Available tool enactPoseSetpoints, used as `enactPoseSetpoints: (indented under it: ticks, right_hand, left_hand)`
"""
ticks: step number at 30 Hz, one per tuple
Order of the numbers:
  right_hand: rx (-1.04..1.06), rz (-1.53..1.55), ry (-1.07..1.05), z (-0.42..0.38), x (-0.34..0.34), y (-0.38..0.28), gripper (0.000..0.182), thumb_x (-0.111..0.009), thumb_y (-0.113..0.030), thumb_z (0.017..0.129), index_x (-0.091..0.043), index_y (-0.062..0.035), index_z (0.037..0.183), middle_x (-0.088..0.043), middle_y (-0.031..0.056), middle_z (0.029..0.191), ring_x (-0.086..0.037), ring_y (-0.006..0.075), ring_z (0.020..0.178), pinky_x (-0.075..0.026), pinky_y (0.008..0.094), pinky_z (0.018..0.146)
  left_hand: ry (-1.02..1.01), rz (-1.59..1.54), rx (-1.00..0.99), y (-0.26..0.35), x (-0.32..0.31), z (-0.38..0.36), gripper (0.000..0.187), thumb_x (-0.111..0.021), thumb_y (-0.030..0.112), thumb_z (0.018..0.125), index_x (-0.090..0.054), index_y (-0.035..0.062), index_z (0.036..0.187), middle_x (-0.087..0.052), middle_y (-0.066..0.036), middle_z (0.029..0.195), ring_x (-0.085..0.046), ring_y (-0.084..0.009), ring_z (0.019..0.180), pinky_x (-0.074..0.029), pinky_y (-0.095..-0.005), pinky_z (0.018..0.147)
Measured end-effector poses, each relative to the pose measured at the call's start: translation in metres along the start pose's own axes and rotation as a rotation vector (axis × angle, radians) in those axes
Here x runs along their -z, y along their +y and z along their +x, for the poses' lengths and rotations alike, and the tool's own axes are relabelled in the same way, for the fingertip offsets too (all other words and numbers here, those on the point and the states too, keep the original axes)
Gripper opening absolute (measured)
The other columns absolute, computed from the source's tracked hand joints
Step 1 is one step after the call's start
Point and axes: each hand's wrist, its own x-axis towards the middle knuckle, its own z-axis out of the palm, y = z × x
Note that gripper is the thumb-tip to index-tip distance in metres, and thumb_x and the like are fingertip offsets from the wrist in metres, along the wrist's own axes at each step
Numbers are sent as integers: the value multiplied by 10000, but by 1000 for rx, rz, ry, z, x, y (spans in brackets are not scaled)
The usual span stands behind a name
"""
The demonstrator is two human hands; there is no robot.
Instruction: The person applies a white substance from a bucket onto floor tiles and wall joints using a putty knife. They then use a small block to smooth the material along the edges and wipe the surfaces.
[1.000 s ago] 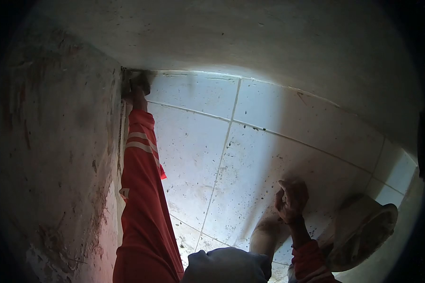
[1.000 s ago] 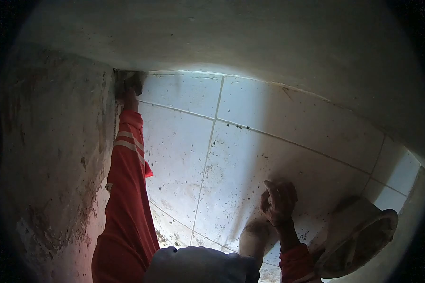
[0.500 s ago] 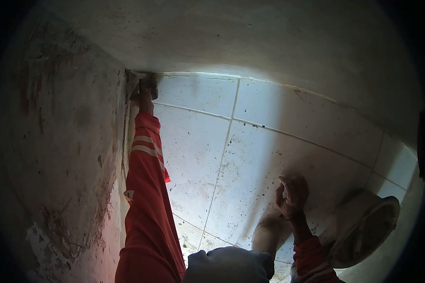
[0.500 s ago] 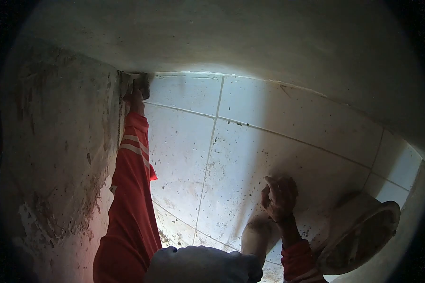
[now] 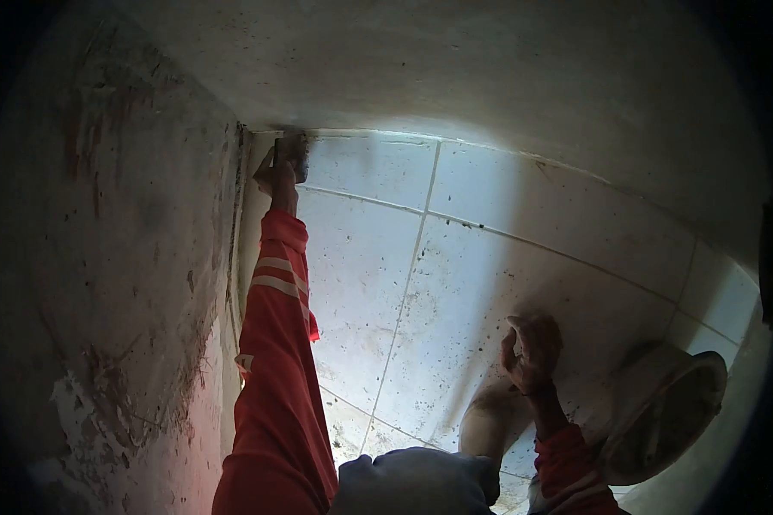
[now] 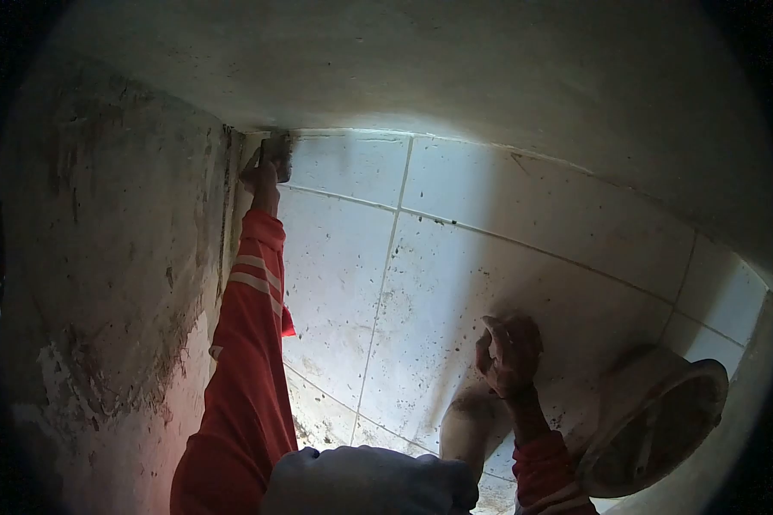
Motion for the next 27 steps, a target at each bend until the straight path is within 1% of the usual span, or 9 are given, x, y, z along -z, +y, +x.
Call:
enactPoseSetpoints:
  ticks: [3, 4, 6, 9, 12, 16, 18, 25, 27]
  right_hand:
    - [-2, -1, 6, 0, 0, 0, 215, -651, 13, 810, -675, -44, 1016, -600, 106, 808, -580, 297, 713, -476, 422, 672]
    - [-1, -1, 6, 0, 0, 0, 215, -651, 13, 810, -675, -44, 1016, -600, 106, 808, -580, 297, 713, -476, 422, 672]
    - [1, -27, 18, 0, -1, -1, 210, -671, 0, 790, -678, -73, 986, -589, 85, 800, -589, 280, 734, -497, 413, 696]
    - [19, -24, 18, -2, -2, 1, 219, -650, 13, 807, -676, -48, 1015, -601, 104, 808, -577, 292, 714, -469, 416, 660]
    - [18, -4, 24, 1, 0, -1, 220, -651, 14, 804, -676, -51, 1013, -602, 106, 813, -576, 292, 715, -470, 415, 660]
    - [6, 1, 10, 1, 2, -2, 217, -651, 11, 805, -675, -53, 1011, -597, 107, 812, -576, 293, 721, -470, 415, 659]
    - [15, 0, 28, 2, 2, -2, 215, -658, 7, 802, -674, -54, 1008, -590, 107, 806, -575, 294, 725, -474, 416, 664]
    - [-9, -7, 11, -2, 2, -2, 215, -670, 0, 800, -676, -59, 1007, -592, 107, 806, -579, 297, 736, -484, 418, 682]
    - [-11, -1, 20, -3, 1, -1, 214, -670, -2, 802, -678, -60, 1007, -600, 106, 809, -585, 295, 740, -486, 415, 684]
  left_hand:
    - [23, 147, -56, 9, 1, -18, 461, -673, -18, 800, -734, 82, 1246, -771, -194, 986, -750, -216, 800, -620, -361, 777]
    - [23, 147, -55, -1, -1, -11, 461, -673, -18, 800, -734, 82, 1246, -771, -194, 986, -750, -216, 800, -620, -361, 777]
    - [-19, 88, -107, -18, -6, 1, 484, -646, -38, 789, -741, 96, 1245, -773, -194, 925, -734, -179, 759, -603, -346, 693]
    - [9, 177, -133, 11, 1, -39, 496, -660, -40, 770, -747, 97, 1239, -773, -190, 890, -714, -163, 720, -572, -340, 653]
    - [-22, 134, -159, 10, 0, -40, 503, -653, -56, 766, -753, 102, 1233, -772, -187, 880, -679, -156, 670, -546, -343, 624]
    - [-53, 85, -127, 12, -2, -49, 519, -653, -81, 755, -754, 98, 1231, -771, -169, 879, -643, -153, 631, -533, -344, 607]
    - [-80, 114, -187, 12, -4, -52, 555, -701, -50, 732, -747, 132, 1255, -774, -139, 991, -693, -165, 737, -555, -341, 673]
    - [-128, 73, -236, 21, -7, -77, 530, -688, -59, 732, -747, 82, 1240, -769, -121, 941, -674, -154, 713, -544, -342, 649]
    - [-132, 94, -211, 24, -6, -83, 538, -680, -84, 720, -747, 62, 1233, -769, -137, 920, -632, -136, 653, -521, -326, 594]
